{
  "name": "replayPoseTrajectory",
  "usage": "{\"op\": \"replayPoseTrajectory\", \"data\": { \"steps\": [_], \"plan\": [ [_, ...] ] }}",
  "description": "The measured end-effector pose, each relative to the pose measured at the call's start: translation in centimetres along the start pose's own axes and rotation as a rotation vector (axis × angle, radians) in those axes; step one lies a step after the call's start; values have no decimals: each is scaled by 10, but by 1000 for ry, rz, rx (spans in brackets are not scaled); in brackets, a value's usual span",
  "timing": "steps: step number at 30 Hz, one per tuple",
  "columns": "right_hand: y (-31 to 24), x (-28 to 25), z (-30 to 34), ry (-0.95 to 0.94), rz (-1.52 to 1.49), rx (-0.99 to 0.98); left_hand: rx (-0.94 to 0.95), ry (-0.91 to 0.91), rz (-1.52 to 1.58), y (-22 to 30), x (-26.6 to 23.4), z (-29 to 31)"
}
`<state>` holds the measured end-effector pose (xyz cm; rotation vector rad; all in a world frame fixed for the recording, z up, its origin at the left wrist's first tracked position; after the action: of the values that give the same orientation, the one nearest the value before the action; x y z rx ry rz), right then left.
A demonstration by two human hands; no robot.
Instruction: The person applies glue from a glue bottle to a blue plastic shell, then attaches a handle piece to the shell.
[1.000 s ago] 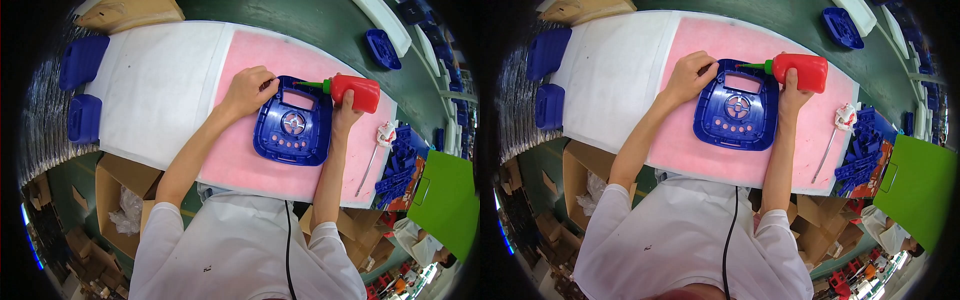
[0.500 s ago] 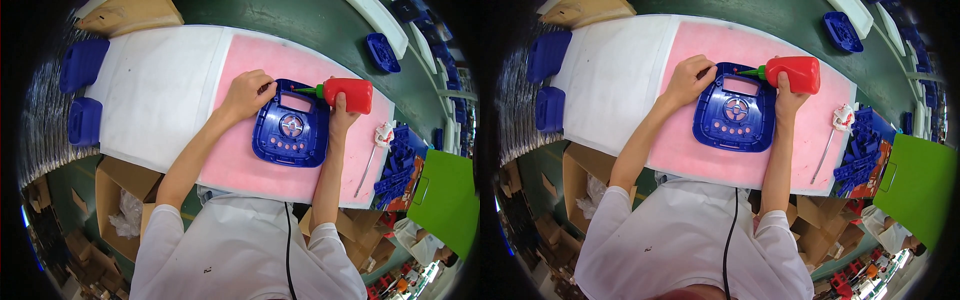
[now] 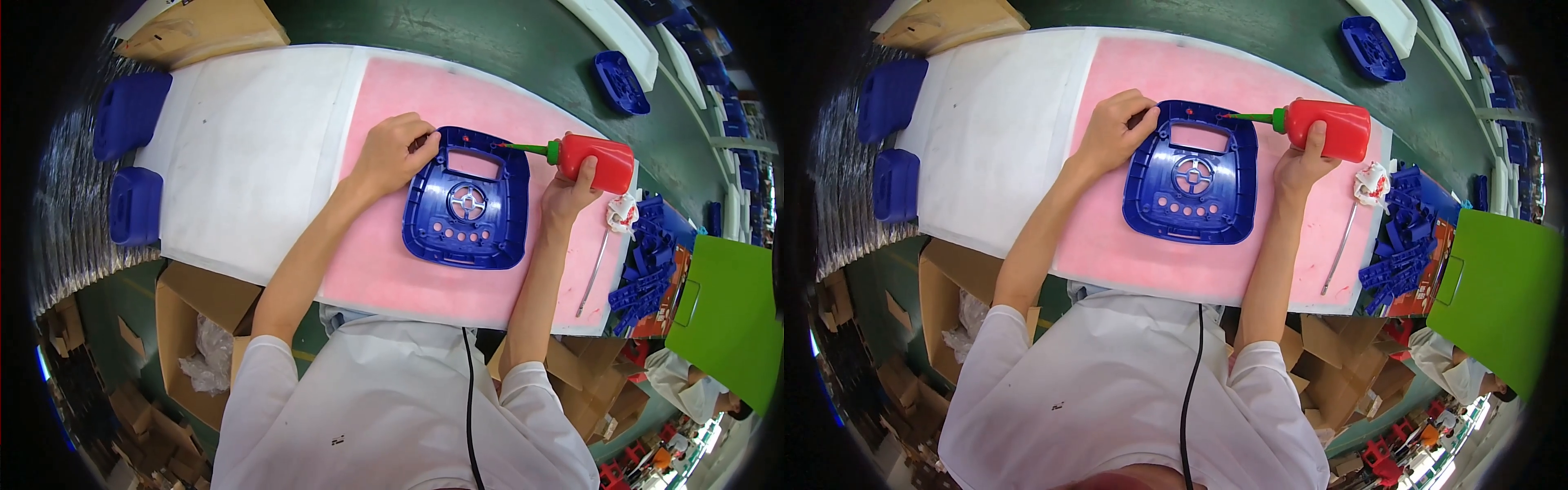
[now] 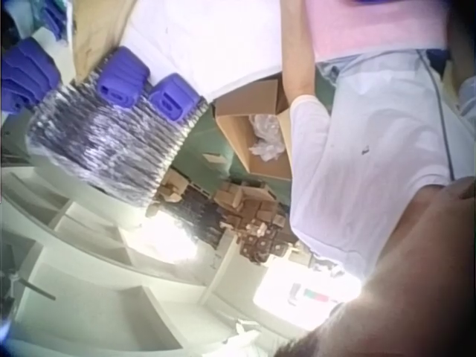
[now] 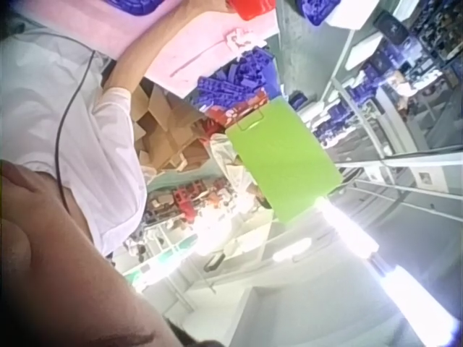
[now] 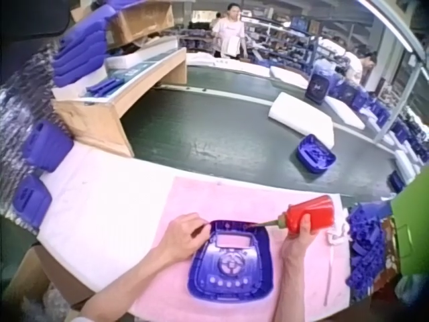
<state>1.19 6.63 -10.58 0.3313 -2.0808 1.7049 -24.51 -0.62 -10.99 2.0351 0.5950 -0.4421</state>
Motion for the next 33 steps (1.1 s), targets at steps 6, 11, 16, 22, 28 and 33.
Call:
{"op": "replayPoseTrajectory", "data": {
  "steps": [6, 11, 16, 22, 28, 33],
  "plan": [
    [2, 2, 1, -10, 38, -26, -10, 8, 1, 0, 1, 0],
    [6, -2, 1, -13, 64, -18, -2, 8, -1, 0, 0, -2],
    [7, -2, 1, -57, 102, 5, 41, -6, -10, 0, 0, 0],
    [5, 4, 6, -44, 109, -43, 33, -1, 0, 0, 0, 0],
    [1, 6, 9, -36, 94, -52, 43, 0, 2, -1, 0, 1],
    [-1, 4, 7, -77, 167, -98, 39, 1, 6, -1, 1, 0]
  ]
}}
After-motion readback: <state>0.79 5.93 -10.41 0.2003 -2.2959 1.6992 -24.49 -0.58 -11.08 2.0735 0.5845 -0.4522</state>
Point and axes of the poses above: each hand's wrist, its own z-axis away from the middle knuckle, its own x-axis out of the palm, y = z × x, the point moved 1 cm from there along -z, towards the middle knuckle, and after that the axes turned 11 degrees about x, right-handed, at the moved point
